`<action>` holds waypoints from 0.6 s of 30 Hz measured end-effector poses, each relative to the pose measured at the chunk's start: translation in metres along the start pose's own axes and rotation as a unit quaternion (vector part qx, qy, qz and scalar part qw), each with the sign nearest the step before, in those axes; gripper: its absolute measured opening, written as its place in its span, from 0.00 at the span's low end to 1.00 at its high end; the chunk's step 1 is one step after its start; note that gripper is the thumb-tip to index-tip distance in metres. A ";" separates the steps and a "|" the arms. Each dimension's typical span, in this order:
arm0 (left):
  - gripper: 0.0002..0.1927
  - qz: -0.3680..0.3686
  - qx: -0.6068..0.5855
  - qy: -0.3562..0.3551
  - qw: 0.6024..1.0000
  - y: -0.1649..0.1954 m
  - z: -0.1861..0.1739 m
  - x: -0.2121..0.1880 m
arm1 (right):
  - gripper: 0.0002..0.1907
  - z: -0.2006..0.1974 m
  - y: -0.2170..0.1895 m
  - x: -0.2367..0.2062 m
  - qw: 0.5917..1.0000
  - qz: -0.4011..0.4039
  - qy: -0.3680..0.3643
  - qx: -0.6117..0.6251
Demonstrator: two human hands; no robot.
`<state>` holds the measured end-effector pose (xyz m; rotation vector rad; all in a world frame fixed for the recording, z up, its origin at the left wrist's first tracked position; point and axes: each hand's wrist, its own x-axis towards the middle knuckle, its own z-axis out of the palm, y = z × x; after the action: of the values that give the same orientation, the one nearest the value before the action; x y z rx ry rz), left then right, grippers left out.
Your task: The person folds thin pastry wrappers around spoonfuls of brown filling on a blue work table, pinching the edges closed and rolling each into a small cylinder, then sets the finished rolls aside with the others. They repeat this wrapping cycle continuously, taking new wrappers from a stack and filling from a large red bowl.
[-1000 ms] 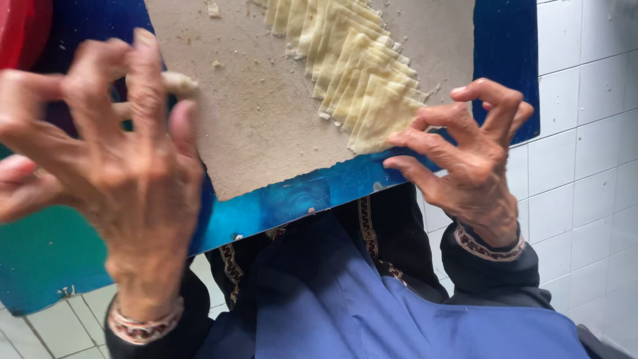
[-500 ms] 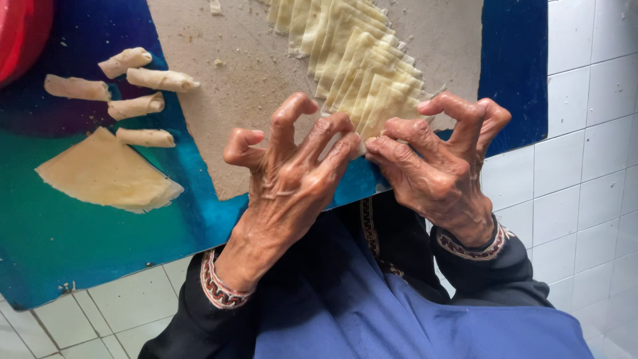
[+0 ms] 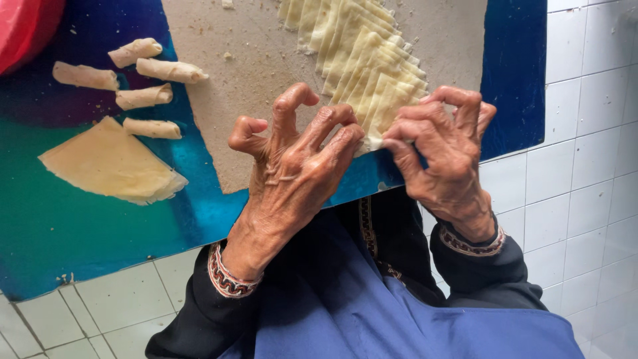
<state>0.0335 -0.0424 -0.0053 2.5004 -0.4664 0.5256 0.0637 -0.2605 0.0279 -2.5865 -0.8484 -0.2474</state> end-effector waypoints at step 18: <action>0.05 0.038 0.028 0.011 0.999 -0.002 0.005 -0.002 | 0.18 -0.035 0.071 0.043 0.931 0.169 0.026 0.322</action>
<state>0.0336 -0.0434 -0.0113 2.5353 -0.5466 0.6039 0.1395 -0.3049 0.0493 -2.0398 -0.3598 0.0616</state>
